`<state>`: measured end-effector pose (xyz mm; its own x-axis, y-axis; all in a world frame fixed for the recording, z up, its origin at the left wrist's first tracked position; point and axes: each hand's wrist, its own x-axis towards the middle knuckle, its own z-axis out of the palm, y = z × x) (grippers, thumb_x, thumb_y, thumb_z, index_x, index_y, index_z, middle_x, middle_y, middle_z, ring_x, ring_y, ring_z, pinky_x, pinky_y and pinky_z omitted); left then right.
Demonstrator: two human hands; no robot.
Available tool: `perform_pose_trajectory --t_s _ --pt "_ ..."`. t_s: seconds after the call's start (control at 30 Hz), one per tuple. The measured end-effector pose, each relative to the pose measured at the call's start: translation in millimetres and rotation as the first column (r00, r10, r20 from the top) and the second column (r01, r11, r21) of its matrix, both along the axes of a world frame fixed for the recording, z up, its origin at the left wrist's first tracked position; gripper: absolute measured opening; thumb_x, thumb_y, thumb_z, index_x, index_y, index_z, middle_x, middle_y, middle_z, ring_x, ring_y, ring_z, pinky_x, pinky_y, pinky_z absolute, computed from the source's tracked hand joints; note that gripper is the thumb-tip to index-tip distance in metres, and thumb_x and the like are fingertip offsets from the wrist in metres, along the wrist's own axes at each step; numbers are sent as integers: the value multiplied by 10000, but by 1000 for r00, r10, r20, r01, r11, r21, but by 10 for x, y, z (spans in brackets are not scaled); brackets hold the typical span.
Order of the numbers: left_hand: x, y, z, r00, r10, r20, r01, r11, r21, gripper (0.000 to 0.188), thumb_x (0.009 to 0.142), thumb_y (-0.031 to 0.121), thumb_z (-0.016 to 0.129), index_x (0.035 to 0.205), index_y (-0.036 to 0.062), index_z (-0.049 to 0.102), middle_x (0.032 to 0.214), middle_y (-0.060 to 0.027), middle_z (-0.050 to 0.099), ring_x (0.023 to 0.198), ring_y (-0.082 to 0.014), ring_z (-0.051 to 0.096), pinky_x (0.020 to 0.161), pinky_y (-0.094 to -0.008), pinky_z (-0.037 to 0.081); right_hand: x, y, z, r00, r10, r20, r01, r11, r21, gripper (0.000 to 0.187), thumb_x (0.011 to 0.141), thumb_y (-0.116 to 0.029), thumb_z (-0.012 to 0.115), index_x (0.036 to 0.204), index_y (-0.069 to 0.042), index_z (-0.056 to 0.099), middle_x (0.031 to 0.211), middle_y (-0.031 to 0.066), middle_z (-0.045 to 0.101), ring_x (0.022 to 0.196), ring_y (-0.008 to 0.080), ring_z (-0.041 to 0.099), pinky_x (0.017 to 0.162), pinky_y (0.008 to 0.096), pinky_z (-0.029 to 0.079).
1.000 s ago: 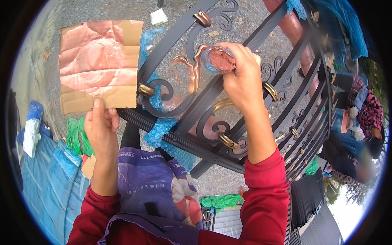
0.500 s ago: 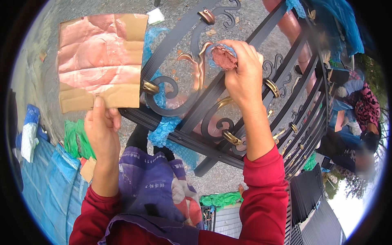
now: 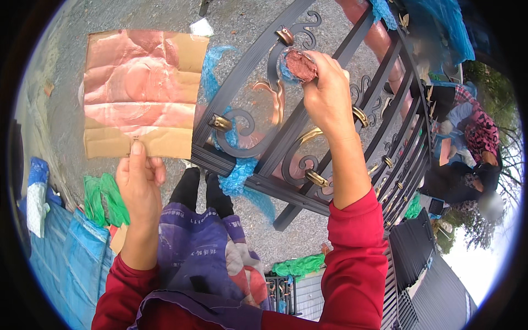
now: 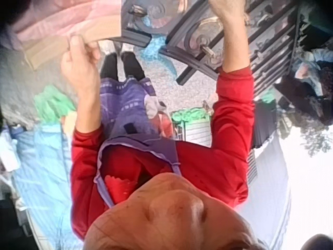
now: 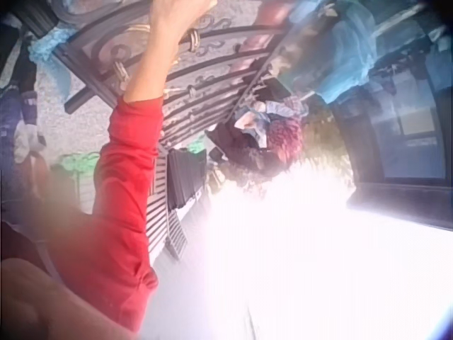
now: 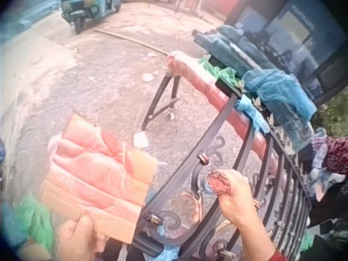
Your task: The person rubs a metal gate with a cloth to apply a pinkish substance, then lifts and repositions the gate. The person continues rubbing the gate's ornamental details with the cloth.
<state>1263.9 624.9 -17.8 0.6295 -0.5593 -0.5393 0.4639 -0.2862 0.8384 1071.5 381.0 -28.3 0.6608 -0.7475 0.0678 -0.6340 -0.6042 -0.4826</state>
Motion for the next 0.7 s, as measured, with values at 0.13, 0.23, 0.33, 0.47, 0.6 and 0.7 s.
perform_pose_trajectory --t_s 0.13,0.23,0.33,0.47,0.6,0.7 --pt "62 26 23 1000 11 -18 -11 1000 -19 408 950 340 473 709 29 581 564 -28 539 463 -55 442 436 -190 312 -177 56 68 991 -114 -69 122 985 124 357 708 68 530 1052 -10 586 999 163 616 951 338 582 846 357 436" --pt "72 59 28 1000 -5 -12 5 1000 -13 407 952 338 470 705 32 578 563 -26 537 463 -54 442 436 -189 312 -147 83 204 963 -264 52 239 928 286 351 721 64 537 1063 2 583 1007 168 627 972 322 596 869 323 431" --pt "28 58 33 1000 -14 -4 14 1000 -3 408 952 338 470 702 34 577 562 -26 536 463 -55 442 434 -189 310 -98 35 95 973 -211 90 182 948 263 370 710 81 516 1065 2 581 1002 161 627 965 318 597 878 315 430" --pt "-75 30 0 999 38 -1 -38 999 -7 409 949 342 475 702 31 576 557 -25 531 464 -55 443 433 -189 308 -326 35 -30 989 -118 88 90 958 274 413 652 121 524 1027 -34 601 986 140 615 959 307 578 862 349 438" --pt "-228 42 -15 995 103 -7 -104 994 -44 328 942 302 506 731 52 532 604 -45 533 456 -79 417 424 -209 307 -429 46 83 980 143 141 -181 934 307 408 642 112 561 1003 -71 610 979 85 622 948 255 556 874 355 397" --pt "-401 76 3 982 188 23 -187 982 -38 313 944 292 502 746 51 532 607 -36 530 457 -76 410 427 -207 300 -265 87 66 912 409 -12 -402 901 165 356 648 74 610 960 -97 616 971 21 630 924 238 545 877 337 323"
